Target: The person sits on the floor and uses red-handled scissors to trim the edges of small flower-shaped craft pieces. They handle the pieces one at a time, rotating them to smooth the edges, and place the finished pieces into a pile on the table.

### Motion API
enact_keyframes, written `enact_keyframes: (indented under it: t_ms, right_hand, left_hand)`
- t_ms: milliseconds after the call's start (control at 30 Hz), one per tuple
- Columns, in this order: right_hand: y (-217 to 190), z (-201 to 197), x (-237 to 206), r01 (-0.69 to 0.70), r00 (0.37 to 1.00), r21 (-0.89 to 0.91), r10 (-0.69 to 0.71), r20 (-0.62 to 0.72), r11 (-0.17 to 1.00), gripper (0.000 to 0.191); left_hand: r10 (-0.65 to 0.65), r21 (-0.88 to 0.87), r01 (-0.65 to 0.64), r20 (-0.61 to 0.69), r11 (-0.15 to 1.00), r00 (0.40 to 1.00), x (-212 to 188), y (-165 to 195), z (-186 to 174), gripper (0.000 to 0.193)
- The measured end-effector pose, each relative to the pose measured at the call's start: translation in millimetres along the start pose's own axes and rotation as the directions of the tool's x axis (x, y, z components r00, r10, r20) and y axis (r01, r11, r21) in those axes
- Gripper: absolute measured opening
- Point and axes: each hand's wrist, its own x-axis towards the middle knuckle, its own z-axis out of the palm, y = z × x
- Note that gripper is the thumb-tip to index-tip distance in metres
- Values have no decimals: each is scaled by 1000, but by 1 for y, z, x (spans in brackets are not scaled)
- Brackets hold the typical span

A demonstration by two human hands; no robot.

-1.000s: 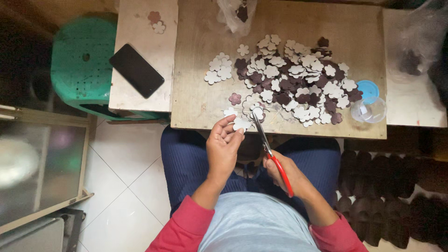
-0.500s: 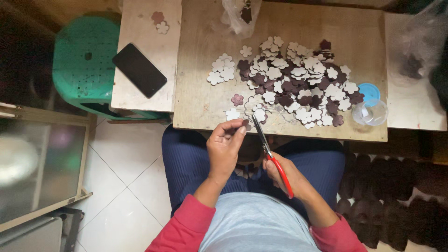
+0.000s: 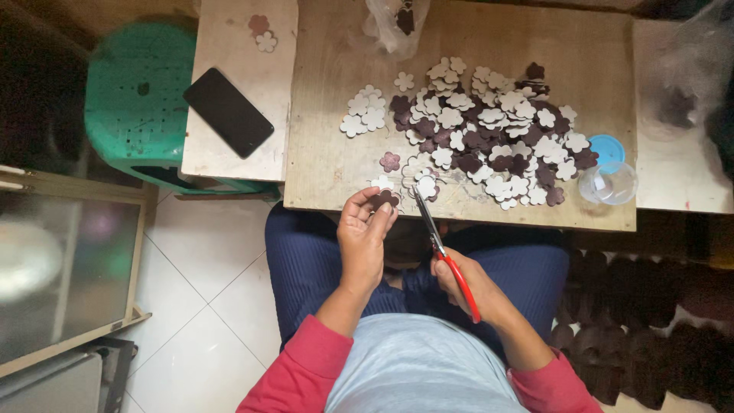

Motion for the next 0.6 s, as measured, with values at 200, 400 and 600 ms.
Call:
enact_keyframes:
  t_ms: [200,400,600]
  right_hand:
    - [-1,2,2,-32,999,-3,32,0,999,39]
    - [-1,2,3,-15,1000,-22,15,-5,1000,39]
    - [-3,2,3,-18,1000,-56,17,-24,998,40]
  left_hand:
    - [-52,-200,58,38,978,998,1,5,-3,27]
    - [-43,-229,49,33,972,999,0,6,-3,28]
    - [-28,-119,31,28,992,999,1,2,-2,29]
